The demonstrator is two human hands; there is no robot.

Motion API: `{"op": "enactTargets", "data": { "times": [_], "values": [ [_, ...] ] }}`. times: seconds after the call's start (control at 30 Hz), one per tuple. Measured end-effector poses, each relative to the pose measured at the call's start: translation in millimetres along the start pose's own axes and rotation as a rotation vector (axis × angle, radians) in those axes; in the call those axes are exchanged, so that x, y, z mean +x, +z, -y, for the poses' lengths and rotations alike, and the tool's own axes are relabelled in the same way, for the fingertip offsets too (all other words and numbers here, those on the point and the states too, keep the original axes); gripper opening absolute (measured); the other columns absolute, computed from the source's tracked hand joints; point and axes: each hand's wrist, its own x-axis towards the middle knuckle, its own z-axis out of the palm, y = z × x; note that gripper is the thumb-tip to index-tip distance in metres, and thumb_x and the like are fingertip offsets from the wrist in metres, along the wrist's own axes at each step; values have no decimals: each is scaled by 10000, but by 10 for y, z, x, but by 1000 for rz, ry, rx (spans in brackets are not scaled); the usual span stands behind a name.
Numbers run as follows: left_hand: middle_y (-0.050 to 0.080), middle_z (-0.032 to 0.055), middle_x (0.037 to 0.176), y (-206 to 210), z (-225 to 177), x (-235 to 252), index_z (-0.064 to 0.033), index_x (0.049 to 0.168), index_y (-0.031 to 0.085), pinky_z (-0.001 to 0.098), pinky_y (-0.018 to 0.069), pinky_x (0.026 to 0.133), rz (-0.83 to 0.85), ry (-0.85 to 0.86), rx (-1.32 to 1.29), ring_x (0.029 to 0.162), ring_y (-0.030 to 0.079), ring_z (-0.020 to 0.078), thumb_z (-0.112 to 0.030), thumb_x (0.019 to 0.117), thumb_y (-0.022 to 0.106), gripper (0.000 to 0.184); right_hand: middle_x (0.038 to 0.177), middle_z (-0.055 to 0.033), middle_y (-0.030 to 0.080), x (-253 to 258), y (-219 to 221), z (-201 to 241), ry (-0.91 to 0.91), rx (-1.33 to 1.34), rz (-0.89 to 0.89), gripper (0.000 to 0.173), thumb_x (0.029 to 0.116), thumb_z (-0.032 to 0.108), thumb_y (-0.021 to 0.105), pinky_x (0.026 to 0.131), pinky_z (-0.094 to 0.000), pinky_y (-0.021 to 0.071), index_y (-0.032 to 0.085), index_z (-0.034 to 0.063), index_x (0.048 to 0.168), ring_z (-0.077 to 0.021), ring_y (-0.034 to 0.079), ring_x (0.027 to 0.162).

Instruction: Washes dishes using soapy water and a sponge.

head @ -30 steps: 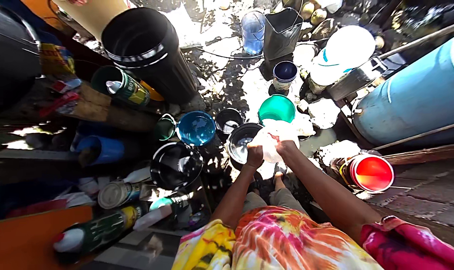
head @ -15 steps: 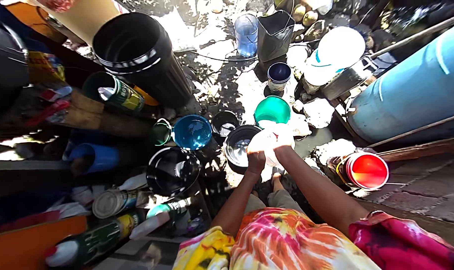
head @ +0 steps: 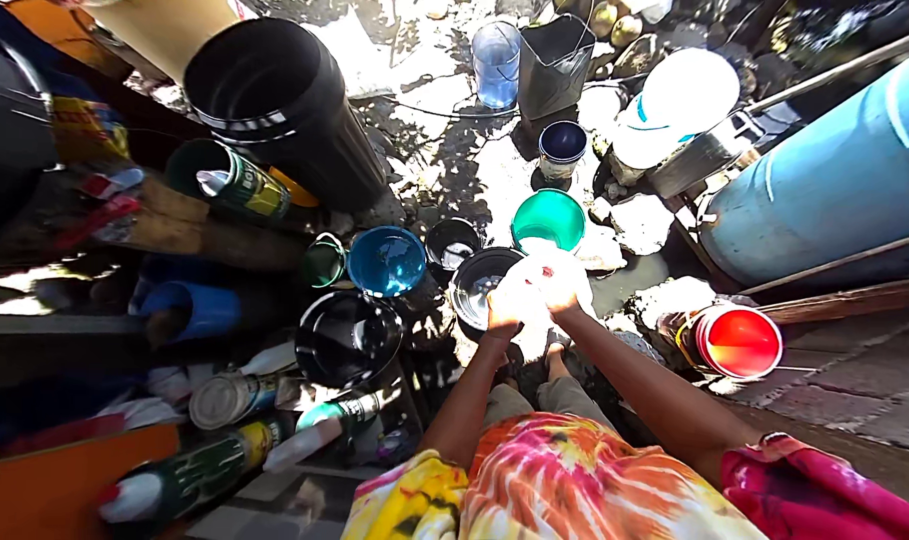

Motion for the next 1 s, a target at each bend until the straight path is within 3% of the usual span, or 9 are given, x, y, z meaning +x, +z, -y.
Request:
{"op": "enactTargets", "data": {
  "times": [0.1, 0.2, 0.3, 0.37, 0.47, 0.57, 0.77, 0.87, 1.0],
  "values": [
    [638, 330, 1162, -17, -27, 66, 164, 1220, 590, 484, 466, 1025, 72, -134, -38, 1121, 620, 380, -28, 1043, 472, 287, 828, -182, 683, -13, 86, 3, -248, -140, 51, 147, 897, 33, 711, 754, -405, 556, 694, -94, 970, -229, 656, 767],
    [610, 339, 1232, -41, -58, 13, 176, 1283, 550, 469, 450, 1053, 147, -197, 1, 1166, 602, 380, -5, 1031, 491, 315, 844, -195, 646, 93, 63, -34, -256, -191, 45, 101, 880, -13, 689, 753, -447, 527, 670, -91, 942, -266, 625, 793],
    [619, 281, 1108, -23, -48, 14, 157, 1239, 555, 422, 499, 904, 88, -220, -106, 986, 607, 289, -14, 1015, 495, 289, 886, -238, 650, 122, 59, -53, -256, -219, 61, 115, 905, -2, 668, 779, -486, 529, 669, -105, 956, -318, 635, 838],
    [596, 318, 1241, -98, 28, 36, 160, 1335, 500, 441, 464, 1015, 76, -219, -145, 1142, 591, 334, 8, 1008, 505, 361, 850, -202, 658, 18, 50, 58, -234, -298, 235, 145, 944, 38, 640, 774, -422, 523, 680, -101, 939, -257, 625, 808],
    [512, 356, 1398, -223, 64, 43, 159, 1431, 414, 470, 381, 1133, 157, -223, -48, 1320, 507, 406, 19, 1022, 515, 444, 1016, -273, 676, -7, -19, 137, -82, -542, 523, 255, 1020, 104, 571, 917, -526, 493, 674, -120, 1081, -370, 648, 984],
    [488, 353, 1429, -198, 101, 30, 156, 1444, 396, 459, 359, 1158, 201, -195, -28, 1356, 480, 402, 1, 1036, 485, 446, 1085, -309, 677, 65, 45, 37, -92, -592, 410, 270, 991, 105, 620, 959, -561, 491, 673, -126, 1122, -432, 650, 1064],
    [641, 302, 1136, -183, 90, 46, 148, 1205, 594, 474, 478, 982, 171, -159, -69, 1074, 621, 347, -23, 1013, 541, 262, 1124, -311, 671, 32, 86, 11, -68, -603, 415, 338, 991, 169, 646, 987, -569, 481, 661, -124, 1159, -440, 636, 1112],
    [606, 180, 934, -95, 115, 78, 107, 1116, 610, 358, 494, 747, 111, -137, -158, 791, 566, 194, -24, 1024, 489, 201, 1056, -309, 665, 50, 139, -23, -105, -396, 110, 280, 962, 103, 673, 927, -574, 503, 651, -118, 1133, -432, 651, 1018],
    [634, 201, 981, -168, 63, 20, 104, 1153, 617, 383, 508, 814, 171, -122, -127, 858, 596, 215, -39, 1018, 525, 216, 1015, -276, 677, 161, 112, -3, -458, -549, 14, 137, 943, 12, 640, 839, -568, 563, 672, -104, 1008, -419, 693, 948]
  ]
}}
